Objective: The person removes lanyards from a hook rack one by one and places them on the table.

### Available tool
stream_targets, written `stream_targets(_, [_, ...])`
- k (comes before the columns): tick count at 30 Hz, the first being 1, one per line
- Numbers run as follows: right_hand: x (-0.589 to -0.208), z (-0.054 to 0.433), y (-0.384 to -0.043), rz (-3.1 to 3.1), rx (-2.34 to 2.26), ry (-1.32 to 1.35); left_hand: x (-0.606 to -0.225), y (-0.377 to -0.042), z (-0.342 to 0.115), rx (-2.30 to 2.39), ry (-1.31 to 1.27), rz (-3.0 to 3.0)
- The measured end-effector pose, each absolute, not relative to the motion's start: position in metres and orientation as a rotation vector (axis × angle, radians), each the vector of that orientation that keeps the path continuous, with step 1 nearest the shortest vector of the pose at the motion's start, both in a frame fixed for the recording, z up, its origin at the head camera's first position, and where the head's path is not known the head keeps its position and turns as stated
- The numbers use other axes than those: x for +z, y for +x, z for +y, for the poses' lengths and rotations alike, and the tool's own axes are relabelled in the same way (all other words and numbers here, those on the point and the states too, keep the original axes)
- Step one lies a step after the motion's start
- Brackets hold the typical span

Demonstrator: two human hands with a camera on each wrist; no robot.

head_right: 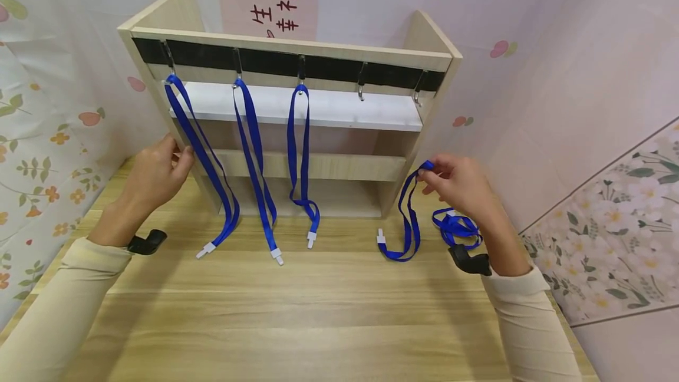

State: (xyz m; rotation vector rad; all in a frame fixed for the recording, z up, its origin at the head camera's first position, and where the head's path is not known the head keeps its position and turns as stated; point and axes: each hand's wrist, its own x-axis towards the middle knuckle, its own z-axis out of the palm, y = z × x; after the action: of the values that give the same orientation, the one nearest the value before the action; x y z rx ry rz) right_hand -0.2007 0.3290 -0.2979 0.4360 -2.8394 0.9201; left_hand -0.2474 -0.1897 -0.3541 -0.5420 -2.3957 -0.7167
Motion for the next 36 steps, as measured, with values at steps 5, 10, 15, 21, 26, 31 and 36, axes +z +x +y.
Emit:
stream_targets(5, [-0.312,0.323,-0.201,-2.964,1.003,0.479,-0.354,-0.247,-0.19,-0.728,-0.543,-2.399])
stream_targets(10, [-0.323,0.326,-0.199,-3.093,1.142,0.562,-0.353,-0.247,-0.189,-0.73,-0.545,-2.401])
stream_targets(15, [-0.338,0.338,-0.198,-3.183,1.286,0.663,-0.352,-0.247,-0.189,-0.739,-0.549,-2.392])
stream_targets(21, [-0.357,0.355,-0.199,-3.2,1.475,0.759,-0.353,-0.247,-0.19,-0.734,-0.538,-2.405])
stream_targets(26, [-0.373,0.37,-0.205,-3.231,1.621,0.687,-0.352,-0.247,-0.19,-0.722,-0.523,-2.414])
stream_targets(31, [-0.394,0.38,-0.21,-3.319,1.608,0.573,-0.352,-0.247,-0.191,-0.713,-0.518,-2.413])
stream_targets(36, [-0.402,0.376,-0.209,-3.38,0.844,0.615,-0.352,-0.247,-0.19,-0.733,-0.528,-2.401])
